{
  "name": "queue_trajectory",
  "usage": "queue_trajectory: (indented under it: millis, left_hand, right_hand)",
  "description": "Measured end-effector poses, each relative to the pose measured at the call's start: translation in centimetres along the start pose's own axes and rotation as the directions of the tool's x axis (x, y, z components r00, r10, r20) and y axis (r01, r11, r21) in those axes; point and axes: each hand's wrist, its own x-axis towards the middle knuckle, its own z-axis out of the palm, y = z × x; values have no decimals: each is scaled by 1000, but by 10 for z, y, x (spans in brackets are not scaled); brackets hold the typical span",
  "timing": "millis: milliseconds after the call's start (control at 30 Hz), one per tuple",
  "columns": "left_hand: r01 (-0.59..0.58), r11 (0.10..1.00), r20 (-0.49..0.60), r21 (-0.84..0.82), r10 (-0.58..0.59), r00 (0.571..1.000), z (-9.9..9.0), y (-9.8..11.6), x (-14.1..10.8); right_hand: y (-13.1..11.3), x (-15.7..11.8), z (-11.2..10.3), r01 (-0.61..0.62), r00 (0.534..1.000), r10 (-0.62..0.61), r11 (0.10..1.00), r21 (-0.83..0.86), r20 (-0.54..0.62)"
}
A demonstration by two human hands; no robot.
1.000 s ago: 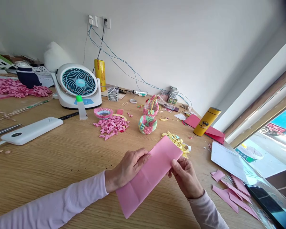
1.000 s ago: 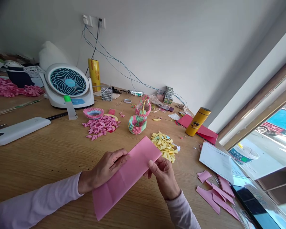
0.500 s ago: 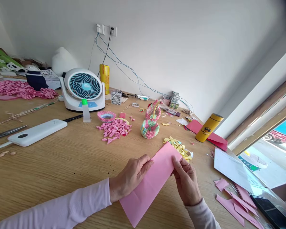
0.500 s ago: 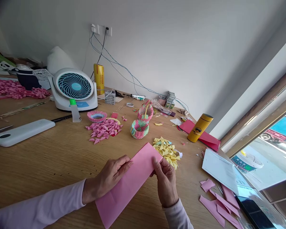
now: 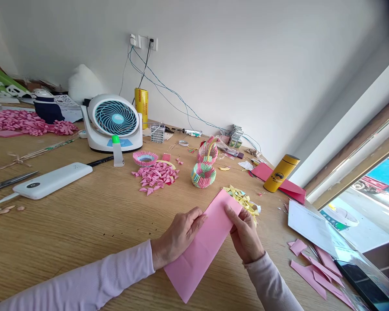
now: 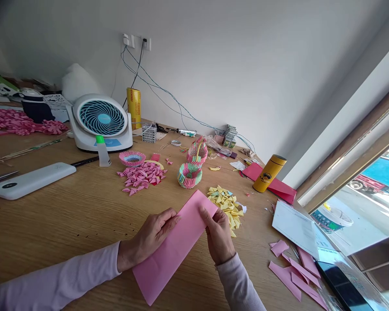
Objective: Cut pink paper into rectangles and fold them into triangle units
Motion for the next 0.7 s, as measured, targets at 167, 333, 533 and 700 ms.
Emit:
queue_trajectory:
  millis: [167,333,533,700]
  left_hand:
    - [-58,998,161,19,54,986,-21,-7,8]
    - [-239,968,368,73,197,909,-36,-21,17]
    - [-412,856,466,311,240,852,-48,-22,29]
    - [-452,783,423,426,269,865,-8,-10,0]
  right_hand:
    - [-12,10,-6,-19,992,48,973,-230,120]
    - [-12,16,-14,27,955,112,890,-455,275]
    - [16,7,-34,184,936,77,724,-664,344]
    - [35,-7,-46,179,971,22,590,-787,237]
